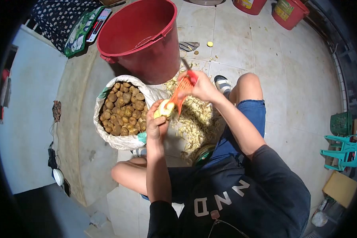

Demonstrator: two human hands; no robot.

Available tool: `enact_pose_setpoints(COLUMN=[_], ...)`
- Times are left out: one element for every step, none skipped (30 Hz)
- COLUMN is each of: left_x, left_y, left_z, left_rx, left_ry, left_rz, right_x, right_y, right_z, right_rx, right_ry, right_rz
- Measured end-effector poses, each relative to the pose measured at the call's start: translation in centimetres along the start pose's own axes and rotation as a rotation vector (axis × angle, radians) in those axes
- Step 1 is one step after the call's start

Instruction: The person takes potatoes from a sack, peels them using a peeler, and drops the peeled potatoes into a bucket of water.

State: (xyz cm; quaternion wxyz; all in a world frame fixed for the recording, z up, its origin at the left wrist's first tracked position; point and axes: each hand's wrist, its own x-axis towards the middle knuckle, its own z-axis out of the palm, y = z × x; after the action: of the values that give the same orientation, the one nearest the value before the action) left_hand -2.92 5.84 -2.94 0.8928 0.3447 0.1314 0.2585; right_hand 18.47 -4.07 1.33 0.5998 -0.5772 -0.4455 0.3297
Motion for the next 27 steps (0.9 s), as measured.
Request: enact_pose_setpoints(left_x=[-0.3, -0.2, -0.2, 0.0, 0.0, -0.3, -0.1, -0.1, -0.4, -0.3, -0.4, -0.3, -0.5, -0.7, -0.6, -0.8, -0.9, -0.5, 0.0, 0.3, 0.0, 0.1, 0.1, -0.2, -0.4, -0.4, -0.4], left_y=[-0.2, -0.1, 0.1, 0.4, 0.5, 0.4, 0.2, 0.0, -0.1, 0.1, 0.1, 0.0, -0.2, -0.5, -0.5, -0.5, -0.4, -0.2, 0.0, 0.2, 0.2, -0.5, -1.3, -1.6, -1.8, -2.1, -2.0], left_z=[-0.5, -0.7, -0.4, 0.2, 1.1, 1.4, 0.8, 0.7, 0.6, 0.8, 1.0, 1.2, 1.3, 1.4, 2.0, 2.0, 1.9, 1.9, 1.7, 1.3, 0.8, -0.2, -1.1, -0.9, -0.9, -0.9, -0.5], left_rx=[-0.105, -0.208, -0.225, -0.223, -0.17, -0.116, -0.046, -0.047, -0.107, -0.165, -0.219, -0.217, -0.318, -0.418, -0.29, -0.288, -0.322, -0.357, -0.357, -0.373, -0.385, -0.39, -0.375, -0.36, -0.358, -0.297, -0.238], left_ry=[-0.039, -0.086, -0.112, -0.114, -0.035, 0.046, 0.012, 0.011, -0.016, -0.05, -0.087, -0.088, 0.04, 0.165, 0.212, 0.212, 0.161, 0.102, 0.094, 0.038, -0.009, 0.027, 0.039, 0.056, 0.062, 0.063, 0.062], left_rz=[-0.011, -0.015, -0.008, -0.005, -0.007, -0.017, -0.006, -0.006, -0.011, -0.011, 0.005, 0.005, 0.04, 0.076, 0.127, 0.123, 0.121, 0.124, 0.128, 0.093, 0.059, 0.028, 0.044, 0.052, 0.047, 0.083, 0.119], right_x=[0.7, 1.2, 0.9, 0.6, 0.1, -0.3, -0.3, 0.0, 0.6, 1.2, 1.1, 0.8, 0.3, 0.0, 0.3, 0.3, 0.5, 1.0, 0.8, 0.7, 0.5, 0.5, 0.6, 0.4, 0.1, 0.0, -0.1], right_y=[2.5, 3.7, 1.6, -0.3, -1.7, -2.2, -1.4, 0.3, 2.4, 2.5, 2.7, 1.5, -0.3, -1.1, -0.5, 0.9, 2.4, 1.9, 1.6, 1.4, 1.0, 0.8, 1.3, 1.0, 0.9, 0.7, 0.5], right_z=[-1.1, -2.0, -2.3, -1.6, -0.4, 0.4, 0.5, -0.2, -1.5, -2.3, -2.5, -1.9, -1.0, -0.5, -0.8, -1.6, -2.8, -3.4, -3.5, -3.5, -3.0, -2.5, -2.2, -1.8, -1.4, -1.2, -0.8], right_rx=[0.03, 0.056, 0.131, 0.131, 0.149, 0.17, -0.013, -0.014, 0.012, 0.036, 0.039, 0.04, 0.023, 0.005, 0.118, 0.12, 0.066, 0.008, 0.11, 0.108, 0.085, 0.062, 0.117, 0.114, 0.139, 0.162, 0.162], right_ry=[0.077, 0.154, 0.164, 0.162, 0.085, 0.012, 0.044, 0.045, 0.111, 0.177, 0.196, 0.197, 0.185, 0.175, 0.202, 0.206, 0.256, 0.305, 0.299, 0.295, 0.257, 0.219, 0.181, 0.164, 0.128, 0.093, 0.096], right_rz=[0.081, 0.152, 0.3, 0.296, 0.194, 0.096, -0.029, -0.029, 0.08, 0.18, 0.248, 0.246, 0.123, -0.002, -0.006, -0.005, 0.058, 0.113, 0.114, 0.112, 0.11, 0.1, 0.042, 0.058, 0.071, 0.081, 0.082])
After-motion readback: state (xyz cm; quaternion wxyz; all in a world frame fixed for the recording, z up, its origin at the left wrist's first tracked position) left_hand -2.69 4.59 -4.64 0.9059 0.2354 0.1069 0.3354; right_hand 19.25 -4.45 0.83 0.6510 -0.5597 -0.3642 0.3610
